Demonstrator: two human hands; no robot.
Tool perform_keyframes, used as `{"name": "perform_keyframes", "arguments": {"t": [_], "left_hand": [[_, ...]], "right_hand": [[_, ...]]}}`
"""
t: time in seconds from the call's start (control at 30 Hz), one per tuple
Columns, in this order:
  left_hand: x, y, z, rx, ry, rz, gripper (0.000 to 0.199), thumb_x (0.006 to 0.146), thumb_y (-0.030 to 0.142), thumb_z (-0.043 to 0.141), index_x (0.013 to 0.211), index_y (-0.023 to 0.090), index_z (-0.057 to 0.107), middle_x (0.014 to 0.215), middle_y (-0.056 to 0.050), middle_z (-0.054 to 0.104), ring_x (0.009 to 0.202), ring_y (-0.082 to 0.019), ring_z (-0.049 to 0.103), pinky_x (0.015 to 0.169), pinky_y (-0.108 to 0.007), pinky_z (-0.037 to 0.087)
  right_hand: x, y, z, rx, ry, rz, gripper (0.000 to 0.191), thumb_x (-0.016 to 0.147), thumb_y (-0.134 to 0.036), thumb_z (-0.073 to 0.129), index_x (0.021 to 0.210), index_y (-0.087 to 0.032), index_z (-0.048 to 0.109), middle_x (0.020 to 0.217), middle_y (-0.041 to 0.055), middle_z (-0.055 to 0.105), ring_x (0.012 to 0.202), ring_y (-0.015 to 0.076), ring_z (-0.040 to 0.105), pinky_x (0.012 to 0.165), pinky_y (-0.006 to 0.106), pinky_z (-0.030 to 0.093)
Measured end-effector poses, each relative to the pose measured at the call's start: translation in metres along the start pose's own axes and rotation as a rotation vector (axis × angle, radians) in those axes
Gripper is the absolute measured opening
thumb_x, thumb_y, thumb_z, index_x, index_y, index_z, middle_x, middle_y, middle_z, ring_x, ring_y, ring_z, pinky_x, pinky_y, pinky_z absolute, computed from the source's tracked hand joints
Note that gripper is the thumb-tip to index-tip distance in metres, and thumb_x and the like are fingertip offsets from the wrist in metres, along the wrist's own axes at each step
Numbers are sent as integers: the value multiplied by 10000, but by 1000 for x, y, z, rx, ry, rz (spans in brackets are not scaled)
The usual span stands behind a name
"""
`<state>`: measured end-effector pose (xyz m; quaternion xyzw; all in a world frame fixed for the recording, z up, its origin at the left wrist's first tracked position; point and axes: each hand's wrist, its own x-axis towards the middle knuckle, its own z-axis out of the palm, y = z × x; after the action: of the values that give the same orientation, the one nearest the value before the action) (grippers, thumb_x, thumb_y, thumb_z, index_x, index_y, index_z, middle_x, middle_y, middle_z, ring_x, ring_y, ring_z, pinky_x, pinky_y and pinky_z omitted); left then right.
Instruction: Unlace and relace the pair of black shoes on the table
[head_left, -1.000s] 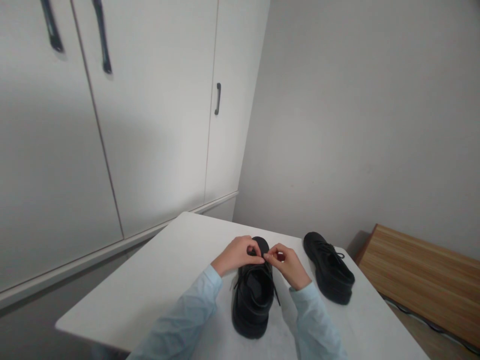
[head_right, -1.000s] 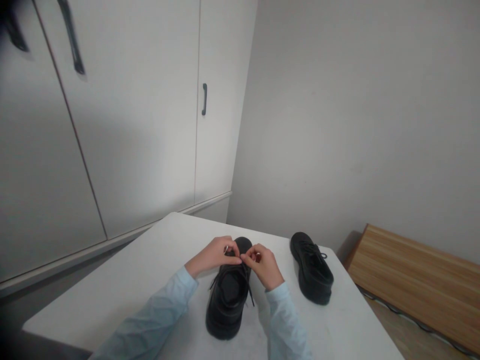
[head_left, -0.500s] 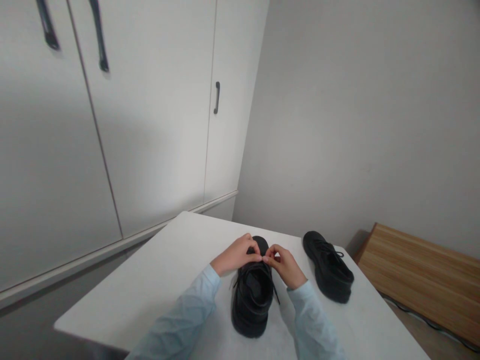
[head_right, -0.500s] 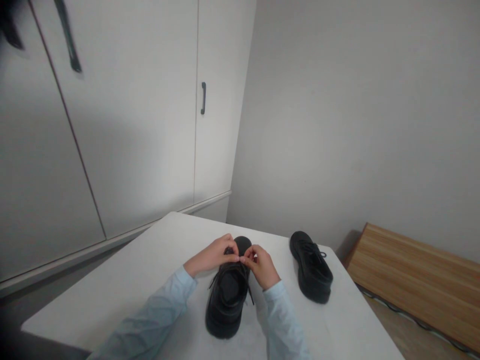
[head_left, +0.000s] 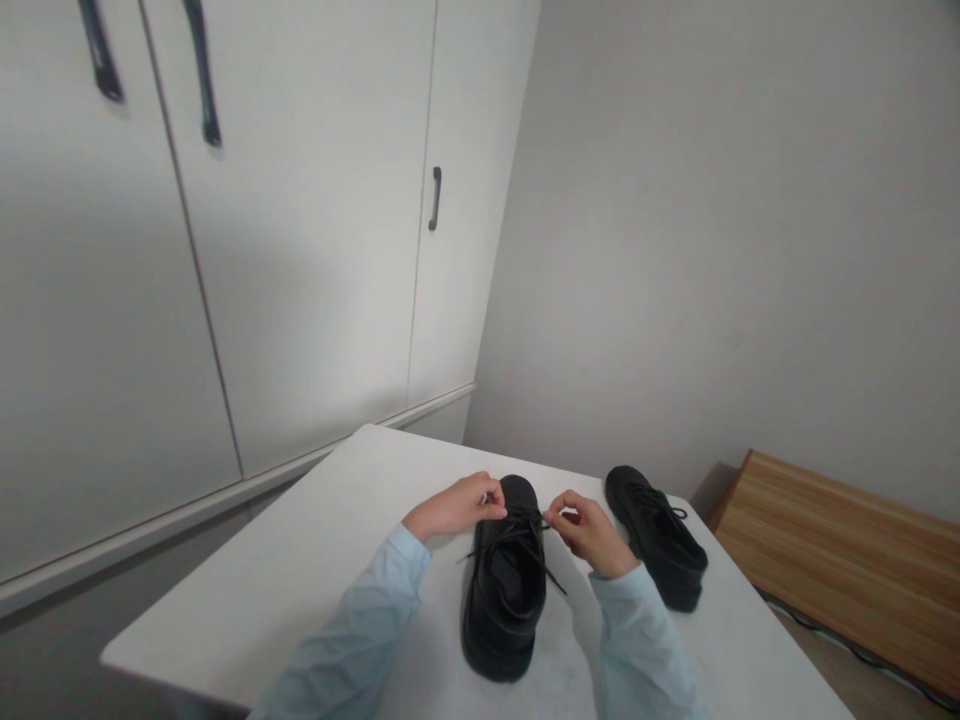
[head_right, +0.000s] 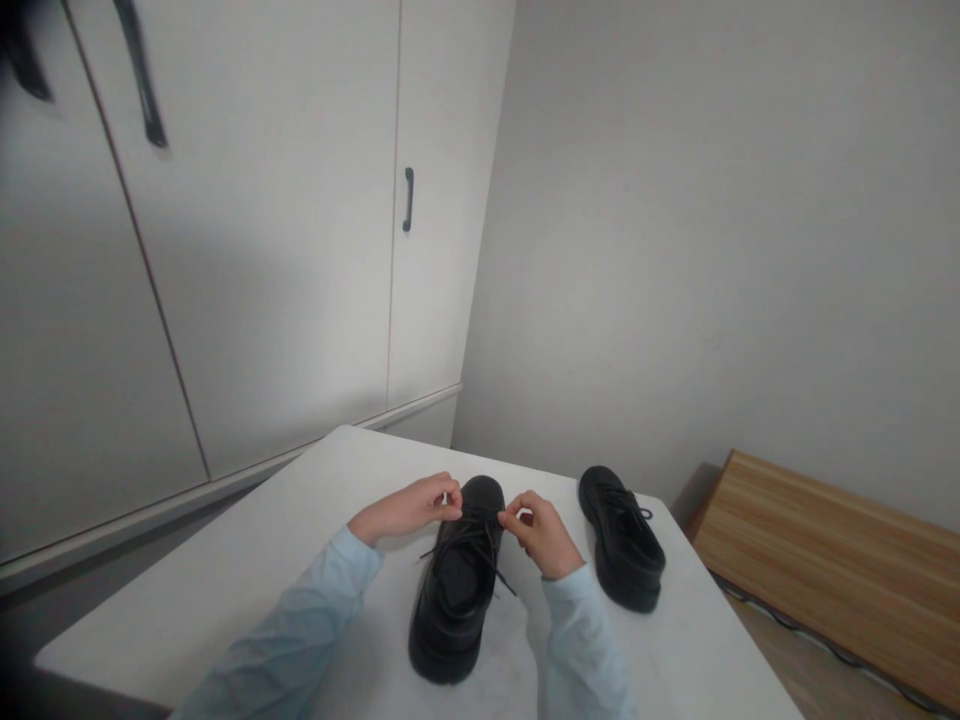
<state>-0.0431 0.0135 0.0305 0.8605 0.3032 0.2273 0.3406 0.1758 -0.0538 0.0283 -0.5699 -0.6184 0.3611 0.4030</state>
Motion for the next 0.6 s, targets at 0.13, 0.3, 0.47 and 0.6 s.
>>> {"name": "perform_keyframes", "arguments": {"t": [0.13, 0.3, 0.47, 0.6], "left_hand": [[0, -3, -1, -88, -16, -29, 99, 777, 253, 552, 761, 155, 548, 719, 23, 526, 685, -118, 461, 640, -220, 345], [0, 1, 3, -308, -14, -35, 146, 791, 280, 536, 745, 155, 476, 705, 6, 575, 620, -96, 467, 551, -197, 318], [0, 12, 10, -528, -15, -131, 195, 776, 313, 544, 885, 162, 484, 724, 0, 563, 566, -84, 473, 461, -167, 295], [2, 20, 18, -444, -8, -161, 276, 782, 399, 532, 925, 163, 535, 660, 39, 484, 492, -71, 421, 439, -181, 307]], "right_hand": [[-1, 1, -7, 114, -23, 37, 333, 614, -407, 693, 570, -177, 457, 546, -24, 566, 336, 26, 360, 300, 162, 238], [-1, 2, 1, 283, -77, 46, 344, 553, -320, 736, 567, -183, 421, 587, -19, 620, 305, 31, 412, 271, 154, 270], [0, -2, 11, 364, -83, 88, 293, 643, -394, 659, 785, -179, 521, 536, -54, 589, 264, 41, 390, 247, 143, 201], [5, -1, 19, 246, -3, 65, 378, 655, -523, 637, 684, -165, 518, 450, -50, 541, 247, 31, 336, 265, 158, 164]]}}
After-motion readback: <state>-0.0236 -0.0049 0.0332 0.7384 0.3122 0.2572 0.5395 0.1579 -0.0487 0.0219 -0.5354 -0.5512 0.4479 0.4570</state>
